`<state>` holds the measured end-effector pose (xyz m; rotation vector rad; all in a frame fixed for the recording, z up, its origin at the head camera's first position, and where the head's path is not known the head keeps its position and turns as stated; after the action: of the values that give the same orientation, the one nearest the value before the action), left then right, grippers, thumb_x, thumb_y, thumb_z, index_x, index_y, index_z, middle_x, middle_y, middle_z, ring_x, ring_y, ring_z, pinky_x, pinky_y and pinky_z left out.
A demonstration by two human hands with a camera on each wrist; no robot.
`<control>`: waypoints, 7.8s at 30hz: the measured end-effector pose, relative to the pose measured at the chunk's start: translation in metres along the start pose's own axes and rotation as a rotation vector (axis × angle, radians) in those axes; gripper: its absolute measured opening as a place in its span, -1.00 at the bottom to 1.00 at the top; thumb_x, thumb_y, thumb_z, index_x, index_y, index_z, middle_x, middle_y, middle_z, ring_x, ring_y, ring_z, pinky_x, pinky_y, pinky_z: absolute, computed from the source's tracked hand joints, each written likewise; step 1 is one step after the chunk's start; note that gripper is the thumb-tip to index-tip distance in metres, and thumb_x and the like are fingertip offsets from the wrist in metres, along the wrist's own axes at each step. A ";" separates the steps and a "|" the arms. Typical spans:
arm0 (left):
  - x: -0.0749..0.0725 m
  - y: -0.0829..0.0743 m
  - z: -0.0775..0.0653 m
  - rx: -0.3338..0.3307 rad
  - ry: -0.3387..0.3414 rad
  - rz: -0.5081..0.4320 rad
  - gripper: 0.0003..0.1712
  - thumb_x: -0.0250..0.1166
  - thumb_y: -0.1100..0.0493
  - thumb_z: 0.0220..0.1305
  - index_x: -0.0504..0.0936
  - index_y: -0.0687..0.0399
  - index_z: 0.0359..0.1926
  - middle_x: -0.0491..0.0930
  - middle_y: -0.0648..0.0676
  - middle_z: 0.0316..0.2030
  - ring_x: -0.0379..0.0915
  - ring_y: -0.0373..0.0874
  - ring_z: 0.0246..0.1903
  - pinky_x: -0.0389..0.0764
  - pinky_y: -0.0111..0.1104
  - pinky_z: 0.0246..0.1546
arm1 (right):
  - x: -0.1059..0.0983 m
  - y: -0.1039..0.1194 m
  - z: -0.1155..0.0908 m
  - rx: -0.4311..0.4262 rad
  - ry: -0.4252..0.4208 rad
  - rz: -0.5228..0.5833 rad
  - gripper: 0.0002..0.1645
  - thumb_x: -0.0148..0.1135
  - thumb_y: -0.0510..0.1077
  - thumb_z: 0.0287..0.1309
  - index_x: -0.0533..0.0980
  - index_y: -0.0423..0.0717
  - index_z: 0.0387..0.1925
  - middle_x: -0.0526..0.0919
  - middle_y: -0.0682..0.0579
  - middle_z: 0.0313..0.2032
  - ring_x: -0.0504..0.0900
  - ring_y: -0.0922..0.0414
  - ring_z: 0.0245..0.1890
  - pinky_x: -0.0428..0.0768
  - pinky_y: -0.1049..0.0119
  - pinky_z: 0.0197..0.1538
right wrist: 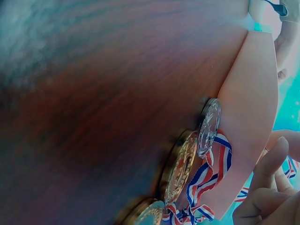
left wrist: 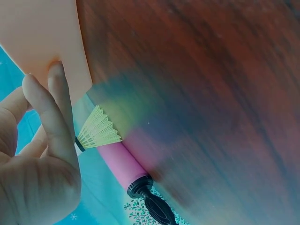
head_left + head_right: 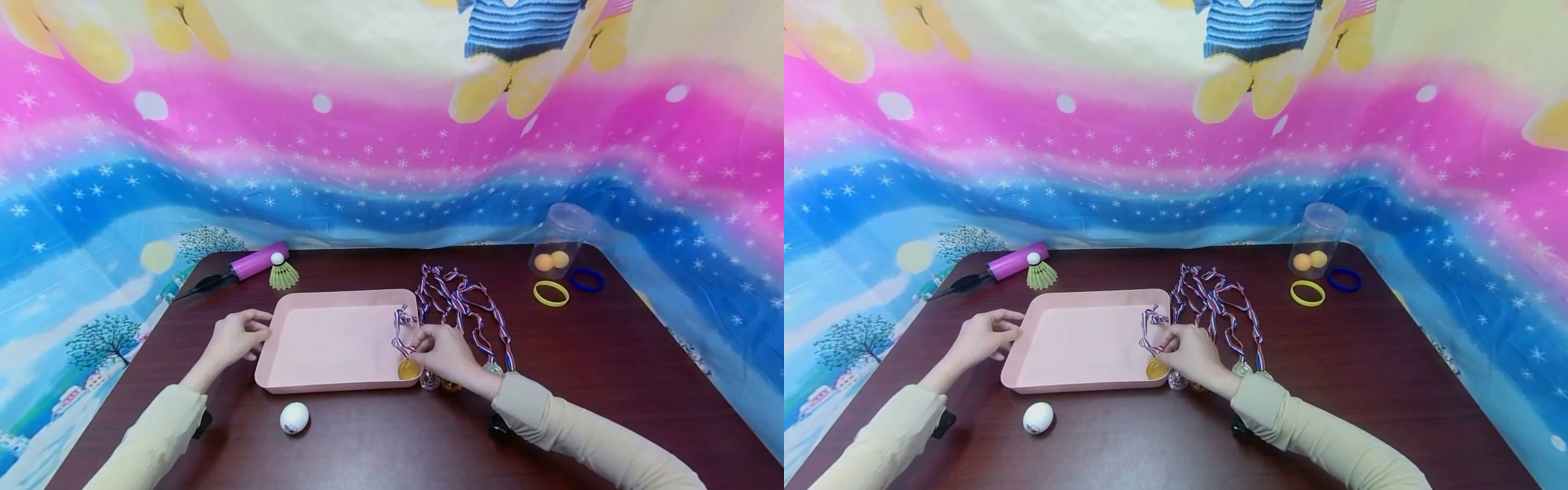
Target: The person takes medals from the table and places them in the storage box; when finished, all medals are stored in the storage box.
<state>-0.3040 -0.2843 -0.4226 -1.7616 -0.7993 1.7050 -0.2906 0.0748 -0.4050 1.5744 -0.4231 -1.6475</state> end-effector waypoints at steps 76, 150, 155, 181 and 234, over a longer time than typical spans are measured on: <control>0.001 0.001 0.000 -0.011 0.005 -0.006 -0.55 0.22 0.23 0.23 0.49 0.35 0.12 0.69 0.28 -0.25 0.64 -0.16 -0.55 0.67 -0.31 -0.60 | -0.104 -0.146 -0.042 0.416 0.170 0.110 -0.77 0.40 -0.13 0.00 0.58 -0.23 -0.38 0.73 0.06 -0.49 0.68 0.19 -0.49 0.57 0.24 -0.51; 0.002 0.005 0.000 -0.015 -0.005 -0.016 -0.55 0.21 0.23 0.23 0.49 0.34 0.11 0.69 0.28 -0.25 0.63 -0.15 -0.55 0.67 -0.31 -0.60 | 0.010 0.017 0.051 0.283 0.266 0.585 -0.74 0.25 -0.31 0.16 0.53 -0.40 -0.13 0.73 -0.18 -0.37 0.65 0.20 -0.62 0.72 0.17 -0.41; 0.002 0.006 -0.003 -0.027 -0.005 -0.013 -0.55 0.22 0.21 0.24 0.49 0.34 0.12 0.69 0.27 -0.25 0.63 -0.15 -0.54 0.66 -0.32 -0.59 | 0.027 0.010 0.038 0.283 0.293 0.602 -0.77 0.24 -0.32 0.16 0.51 -0.42 -0.17 0.71 -0.14 -0.45 0.65 0.21 -0.62 0.71 0.24 -0.47; 0.002 0.004 -0.003 -0.028 -0.002 -0.030 -0.54 0.22 0.22 0.25 0.48 0.36 0.13 0.68 0.29 -0.23 0.63 -0.16 -0.54 0.67 -0.31 -0.59 | 0.044 0.009 0.020 0.166 0.286 0.467 -0.89 0.22 -0.40 0.12 0.49 -0.43 -0.33 0.69 -0.22 -0.40 0.72 0.11 -0.52 0.71 0.24 -0.45; 0.004 0.004 -0.006 -0.039 0.004 -0.020 -0.54 0.20 0.23 0.24 0.47 0.37 0.13 0.68 0.29 -0.24 0.62 -0.15 -0.55 0.67 -0.30 -0.58 | 0.050 0.025 0.017 0.010 0.340 0.178 -0.90 0.33 -0.40 -0.04 0.58 -0.31 -0.39 0.71 -0.12 -0.46 0.68 0.14 -0.57 0.66 0.40 -0.51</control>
<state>-0.2981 -0.2834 -0.4281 -1.7765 -0.8513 1.6823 -0.2946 0.0182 -0.4183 1.7309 -0.3791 -1.2173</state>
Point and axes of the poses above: each hand's wrist, its own z-axis towards the middle knuckle, its own x-axis out of the palm, y = z × x, the point moved 9 cm from there along z, towards the middle knuckle
